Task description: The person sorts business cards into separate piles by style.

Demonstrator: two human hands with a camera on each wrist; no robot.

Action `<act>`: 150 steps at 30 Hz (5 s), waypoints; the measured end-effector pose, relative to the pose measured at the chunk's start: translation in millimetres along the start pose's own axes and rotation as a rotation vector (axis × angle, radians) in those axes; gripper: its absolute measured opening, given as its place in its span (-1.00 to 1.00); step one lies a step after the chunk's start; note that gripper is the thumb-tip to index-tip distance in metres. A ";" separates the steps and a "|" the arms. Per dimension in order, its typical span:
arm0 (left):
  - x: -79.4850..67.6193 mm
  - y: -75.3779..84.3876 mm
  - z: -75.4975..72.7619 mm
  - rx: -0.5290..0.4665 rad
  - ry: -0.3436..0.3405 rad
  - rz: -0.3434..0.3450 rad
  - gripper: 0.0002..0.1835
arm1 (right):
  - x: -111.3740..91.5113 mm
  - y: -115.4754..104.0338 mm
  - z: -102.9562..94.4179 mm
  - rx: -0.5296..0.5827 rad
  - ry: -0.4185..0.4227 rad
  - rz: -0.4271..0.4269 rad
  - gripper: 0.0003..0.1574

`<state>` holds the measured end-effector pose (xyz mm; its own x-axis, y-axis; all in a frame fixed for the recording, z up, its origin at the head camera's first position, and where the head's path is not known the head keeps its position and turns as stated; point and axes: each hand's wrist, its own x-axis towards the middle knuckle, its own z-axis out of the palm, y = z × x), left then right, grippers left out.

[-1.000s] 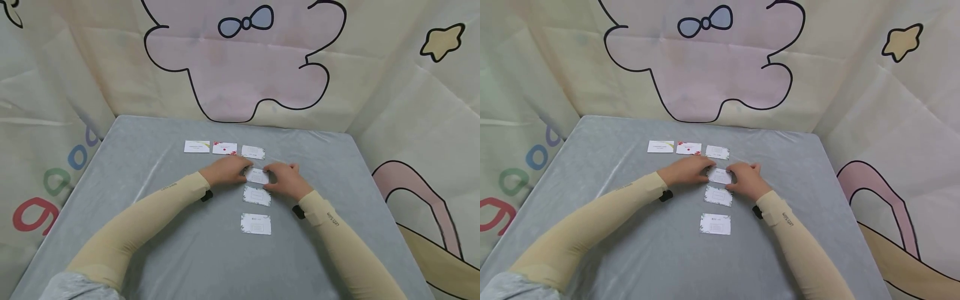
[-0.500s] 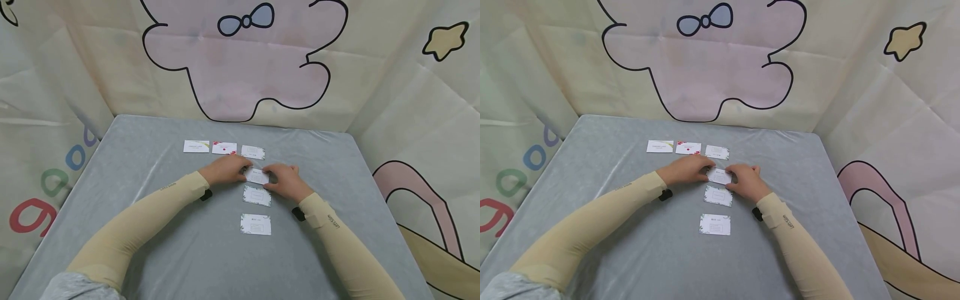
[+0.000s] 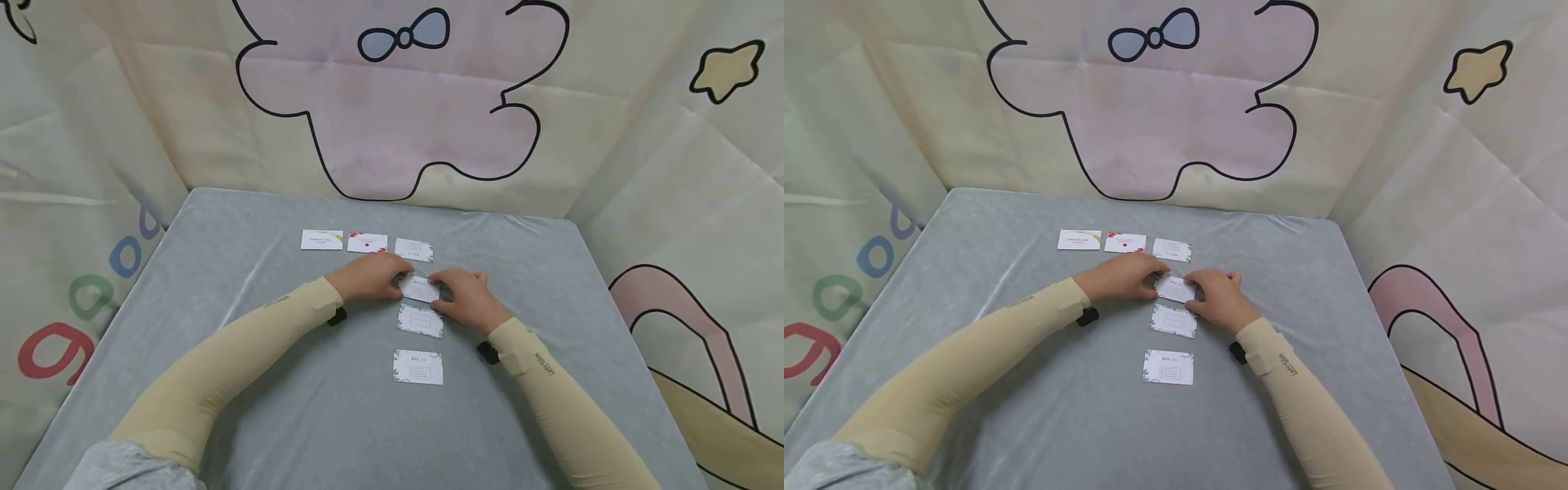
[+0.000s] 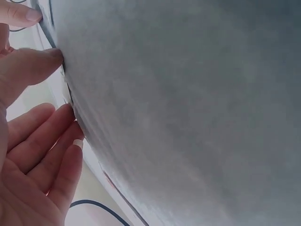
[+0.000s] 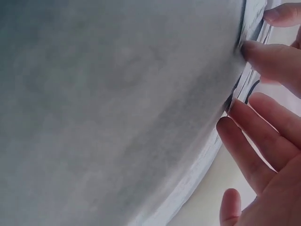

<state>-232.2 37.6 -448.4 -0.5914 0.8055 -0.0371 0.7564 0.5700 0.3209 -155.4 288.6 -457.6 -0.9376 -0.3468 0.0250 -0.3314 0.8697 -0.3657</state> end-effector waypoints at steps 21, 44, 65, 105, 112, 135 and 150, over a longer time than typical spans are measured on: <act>48.7 -41.4 -27.4 -0.030 0.026 -0.196 -0.33 | 84.4 29.1 -14.3 0.117 0.008 0.111 -0.37; 43.5 -41.2 -24.9 0.007 0.037 -0.163 -0.44 | 85.5 29.6 -8.1 0.107 0.005 0.113 -0.38; -53.0 32.7 3.0 0.074 0.009 0.095 -0.33 | -40.0 -18.3 -7.9 0.019 -0.003 -0.053 -0.33; -25.7 14.4 -0.4 0.071 0.070 0.018 -0.41 | -10.7 -8.5 0.9 0.004 0.073 -0.040 -0.33; 10.7 -11.9 -10.4 0.092 0.081 -0.106 -0.40 | 37.4 9.5 -3.2 0.018 0.034 0.033 -0.38; 43.2 -40.2 -23.0 0.048 0.046 -0.171 -0.38 | 82.0 22.4 -13.4 0.056 0.021 0.111 -0.40; 45.9 -38.0 -22.7 0.030 0.037 -0.208 -0.40 | 81.6 24.8 -10.7 0.077 0.034 0.114 -0.43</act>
<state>-294.5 49.2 -440.8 -0.7453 0.6635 -0.0649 0.6242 0.7287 0.2816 -241.2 285.6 -454.8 -0.9721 -0.2345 0.0101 -0.2151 0.8726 -0.4385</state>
